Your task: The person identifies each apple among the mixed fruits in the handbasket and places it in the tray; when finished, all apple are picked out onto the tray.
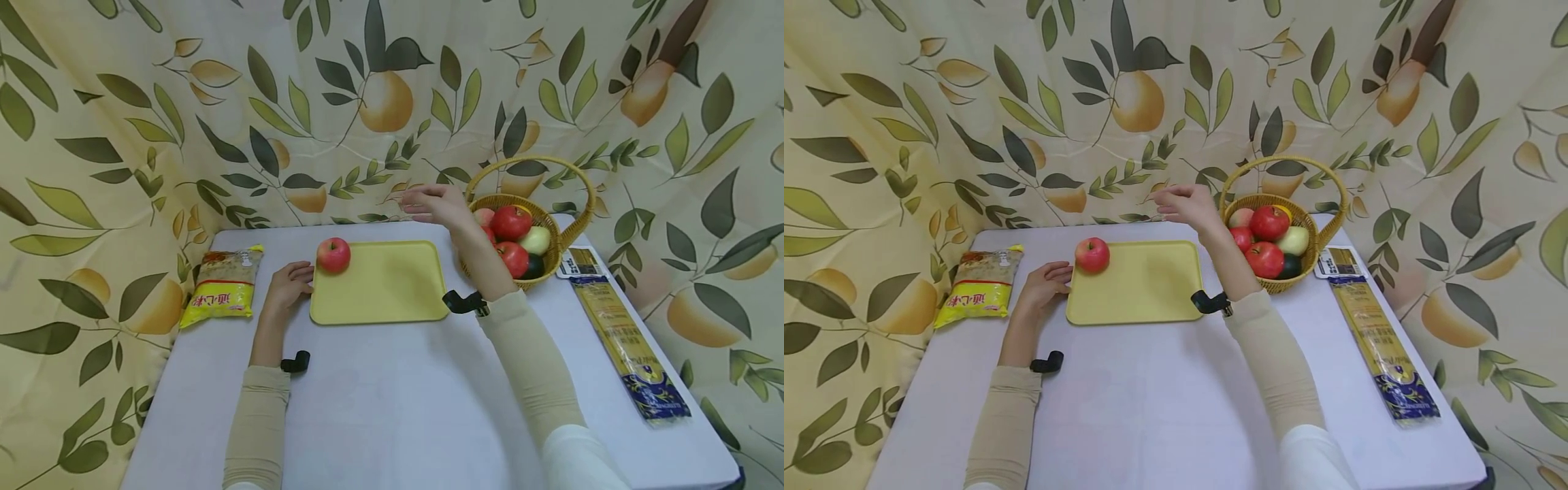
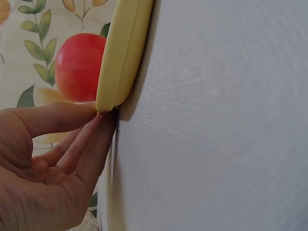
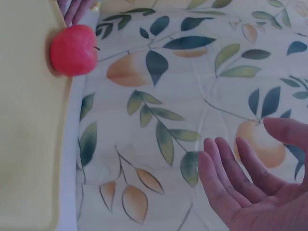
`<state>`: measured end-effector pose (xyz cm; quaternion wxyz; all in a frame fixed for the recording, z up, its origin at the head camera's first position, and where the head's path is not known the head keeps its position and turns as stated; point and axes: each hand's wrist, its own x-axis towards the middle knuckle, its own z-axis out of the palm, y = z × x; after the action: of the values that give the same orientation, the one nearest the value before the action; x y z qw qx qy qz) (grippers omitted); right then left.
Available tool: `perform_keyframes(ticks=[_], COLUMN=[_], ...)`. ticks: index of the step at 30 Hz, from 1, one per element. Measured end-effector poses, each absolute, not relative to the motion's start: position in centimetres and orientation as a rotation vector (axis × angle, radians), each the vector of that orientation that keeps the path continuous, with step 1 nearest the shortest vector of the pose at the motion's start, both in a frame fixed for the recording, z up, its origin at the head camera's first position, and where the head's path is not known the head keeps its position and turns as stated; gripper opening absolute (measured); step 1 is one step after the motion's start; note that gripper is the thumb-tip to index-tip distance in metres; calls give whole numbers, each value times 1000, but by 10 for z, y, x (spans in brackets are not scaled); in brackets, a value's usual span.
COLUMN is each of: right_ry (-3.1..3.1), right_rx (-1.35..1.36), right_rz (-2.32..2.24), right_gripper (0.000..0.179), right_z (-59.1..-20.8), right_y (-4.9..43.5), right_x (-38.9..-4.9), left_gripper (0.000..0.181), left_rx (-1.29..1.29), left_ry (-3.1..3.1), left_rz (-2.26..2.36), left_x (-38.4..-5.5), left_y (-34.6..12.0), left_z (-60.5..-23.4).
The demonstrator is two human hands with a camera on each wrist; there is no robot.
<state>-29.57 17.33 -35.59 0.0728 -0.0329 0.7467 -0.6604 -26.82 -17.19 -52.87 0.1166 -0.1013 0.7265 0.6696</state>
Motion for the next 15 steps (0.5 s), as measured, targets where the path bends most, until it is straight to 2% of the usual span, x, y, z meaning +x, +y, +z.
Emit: perform_keyframes(ticks=[15], right_ry=[2357], right_rx=[38], right_rz=[-1819], right_gripper=[45], right_z=[-339], right_y=[232], right_x=[-290], left_gripper=[71], left_rx=[-313], left_ry=[2129], left_rz=[1942], left_x=[-270], left_y=[-171], left_z=[-529])
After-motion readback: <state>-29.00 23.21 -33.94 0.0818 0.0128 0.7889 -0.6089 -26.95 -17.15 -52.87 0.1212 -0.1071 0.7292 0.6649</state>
